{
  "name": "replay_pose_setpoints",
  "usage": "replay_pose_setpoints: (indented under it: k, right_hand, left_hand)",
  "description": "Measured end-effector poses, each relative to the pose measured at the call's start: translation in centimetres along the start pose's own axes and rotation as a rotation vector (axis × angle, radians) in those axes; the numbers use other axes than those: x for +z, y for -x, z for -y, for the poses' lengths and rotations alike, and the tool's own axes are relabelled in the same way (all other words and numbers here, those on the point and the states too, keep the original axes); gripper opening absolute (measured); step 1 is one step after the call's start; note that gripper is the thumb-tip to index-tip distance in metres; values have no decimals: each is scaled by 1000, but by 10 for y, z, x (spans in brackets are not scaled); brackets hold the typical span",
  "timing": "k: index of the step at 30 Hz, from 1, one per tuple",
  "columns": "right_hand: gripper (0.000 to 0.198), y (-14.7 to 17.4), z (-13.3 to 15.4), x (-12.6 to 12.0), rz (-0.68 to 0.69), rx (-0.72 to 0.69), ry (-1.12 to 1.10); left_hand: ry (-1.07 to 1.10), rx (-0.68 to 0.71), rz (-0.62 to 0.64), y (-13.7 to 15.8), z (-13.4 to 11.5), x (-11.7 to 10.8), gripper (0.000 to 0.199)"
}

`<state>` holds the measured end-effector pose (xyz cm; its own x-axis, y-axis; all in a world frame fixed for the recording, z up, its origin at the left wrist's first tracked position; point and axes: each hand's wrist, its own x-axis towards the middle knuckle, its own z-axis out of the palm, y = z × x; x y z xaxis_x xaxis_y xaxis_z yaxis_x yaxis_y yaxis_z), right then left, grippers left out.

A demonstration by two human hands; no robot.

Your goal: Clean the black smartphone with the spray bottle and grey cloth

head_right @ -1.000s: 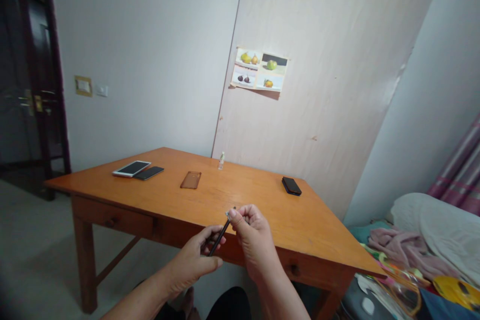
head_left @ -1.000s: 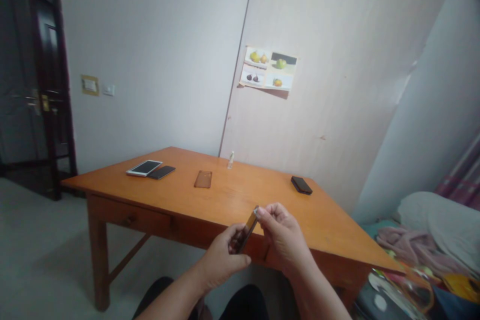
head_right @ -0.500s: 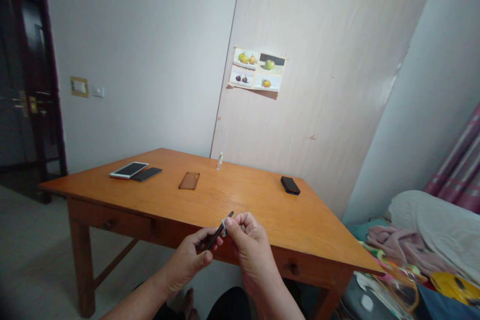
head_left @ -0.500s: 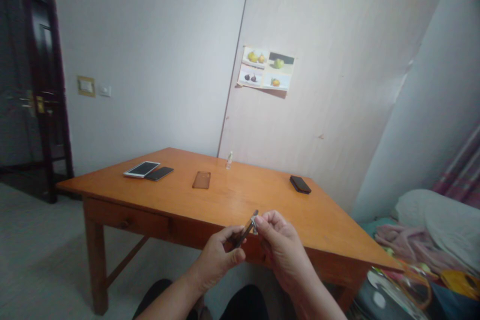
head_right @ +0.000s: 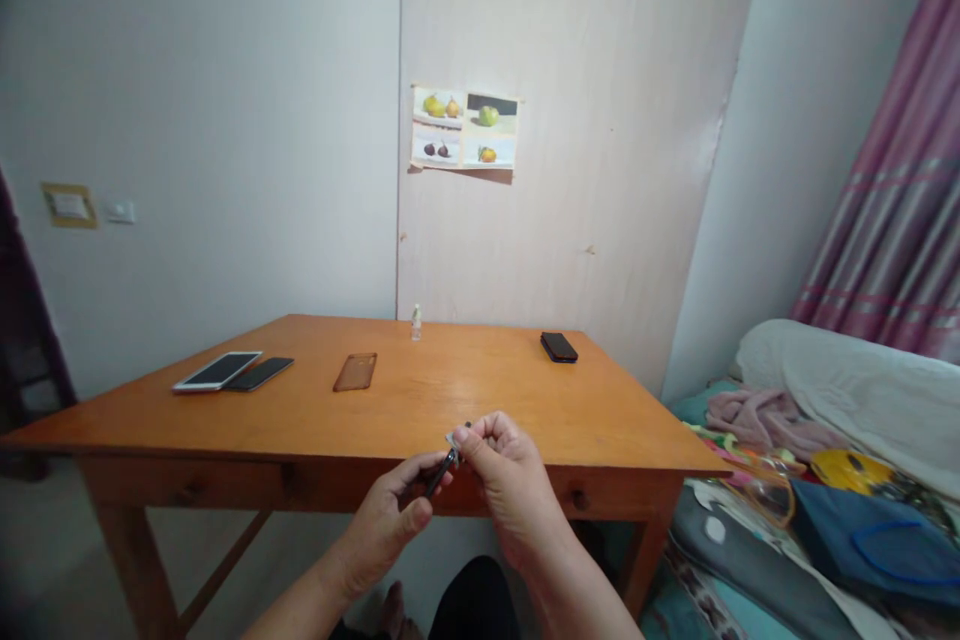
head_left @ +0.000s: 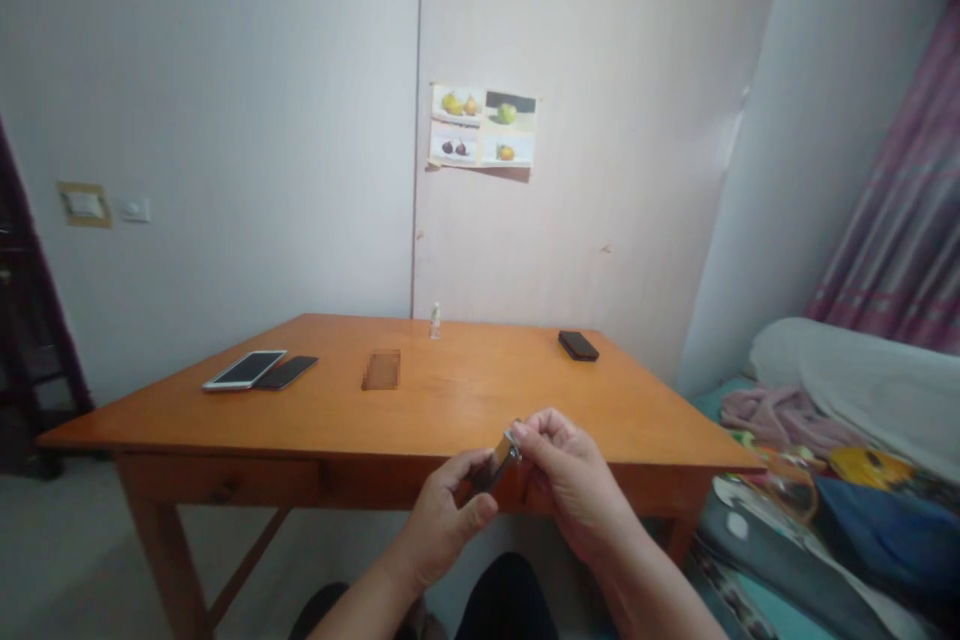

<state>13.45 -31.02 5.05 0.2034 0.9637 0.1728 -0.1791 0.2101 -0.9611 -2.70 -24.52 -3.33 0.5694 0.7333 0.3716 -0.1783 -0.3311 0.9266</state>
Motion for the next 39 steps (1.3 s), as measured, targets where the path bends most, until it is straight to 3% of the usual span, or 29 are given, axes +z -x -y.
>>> replay_pose_setpoints:
  k: [4,10,15,22,31,36,39]
  right_hand:
    - [42,3,0,-22,-133,-49,37]
    - [37,37,9,-38,-163,-96,50]
    - [37,57,13,-67,-365,-158,48]
    - [31,97,27,-75,-343,-187,8]
    - [31,104,44,-104,-446,-332,-76]
    - [28,105,46,-120,-537,-400,66]
    - [29,110,45,-122,-572,-381,123]
  left_hand:
    - [15,-19,104,-6,-3,13,74]
    - [39,-19,217,-21,-6,37,70]
    - [40,-15,359,-21,-18,66,74]
    - [13,-13,465,-28,-36,95,74]
    - [11,-29,583,-54,-48,117,66]
    - [28,-73,639,-59,-63,134,58]
    - [31,-101,611,-57,-56,141,60]
